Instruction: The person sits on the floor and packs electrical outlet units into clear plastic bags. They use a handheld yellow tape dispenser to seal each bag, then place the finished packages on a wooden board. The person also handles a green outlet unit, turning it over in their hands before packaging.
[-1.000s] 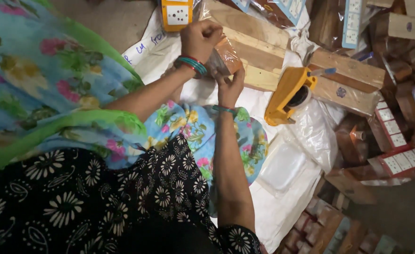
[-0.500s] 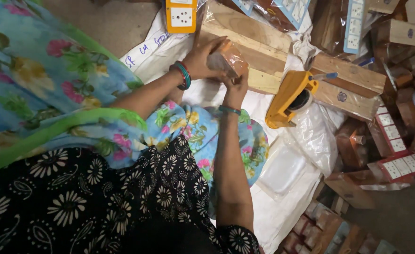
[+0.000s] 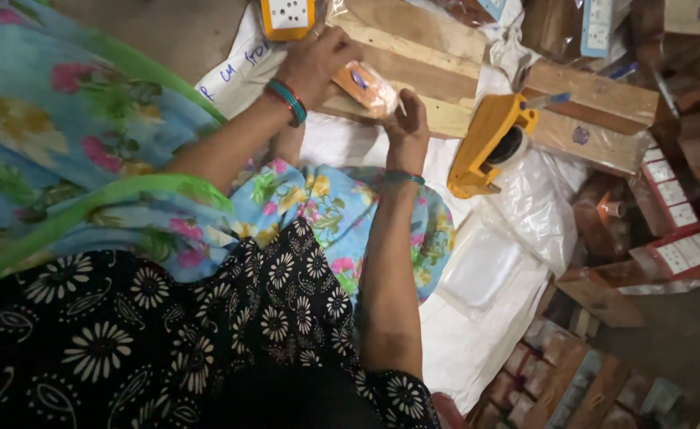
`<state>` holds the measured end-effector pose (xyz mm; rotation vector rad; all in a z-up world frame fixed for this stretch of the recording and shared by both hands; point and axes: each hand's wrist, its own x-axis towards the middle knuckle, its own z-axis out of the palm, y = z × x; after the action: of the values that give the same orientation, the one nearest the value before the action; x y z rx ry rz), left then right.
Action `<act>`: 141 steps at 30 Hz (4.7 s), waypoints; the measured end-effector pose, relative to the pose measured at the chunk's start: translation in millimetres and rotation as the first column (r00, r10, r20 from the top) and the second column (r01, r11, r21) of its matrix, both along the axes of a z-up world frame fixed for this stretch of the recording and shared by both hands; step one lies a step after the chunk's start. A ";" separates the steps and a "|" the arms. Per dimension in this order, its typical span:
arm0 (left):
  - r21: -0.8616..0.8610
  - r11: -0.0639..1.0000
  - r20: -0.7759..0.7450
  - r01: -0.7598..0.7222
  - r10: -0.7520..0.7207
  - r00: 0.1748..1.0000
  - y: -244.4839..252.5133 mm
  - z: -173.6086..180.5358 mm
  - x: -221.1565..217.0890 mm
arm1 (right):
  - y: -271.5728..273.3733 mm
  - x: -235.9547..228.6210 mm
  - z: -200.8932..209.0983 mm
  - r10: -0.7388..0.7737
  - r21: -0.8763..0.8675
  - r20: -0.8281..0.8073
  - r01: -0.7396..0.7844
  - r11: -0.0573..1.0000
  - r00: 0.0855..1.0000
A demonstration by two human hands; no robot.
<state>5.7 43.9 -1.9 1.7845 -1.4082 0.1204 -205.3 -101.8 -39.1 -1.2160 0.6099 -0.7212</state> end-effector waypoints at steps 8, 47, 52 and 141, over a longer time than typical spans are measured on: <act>0.062 0.992 0.287 -0.110 0.088 0.954 -17.3 -25.9 5.7 | -46.1 -43.5 -15.2 -0.263 0.164 -0.015 0.262 0.951 0.965; -0.079 0.988 0.114 0.133 -0.124 0.986 -26.6 -25.4 -19.6 | -55.6 -170.2 41.9 -0.321 -0.234 -0.437 0.239 0.942 0.840; -0.169 0.972 0.105 0.165 -0.148 0.983 -24.5 -19.1 -16.1 | -4.0 -56.2 79.6 -0.163 -0.260 -0.281 0.088 0.962 0.946; -0.280 0.957 -0.902 -0.070 -0.238 0.360 -31.4 -76.9 -15.2 | -181.5 -228.1 -7.5 -0.530 -0.498 -0.455 0.288 0.818 0.715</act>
<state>-9.5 12.5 -78.9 1.1326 -0.5461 -0.6683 -433.4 -283.3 -46.5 -1.7261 1.3396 -0.8840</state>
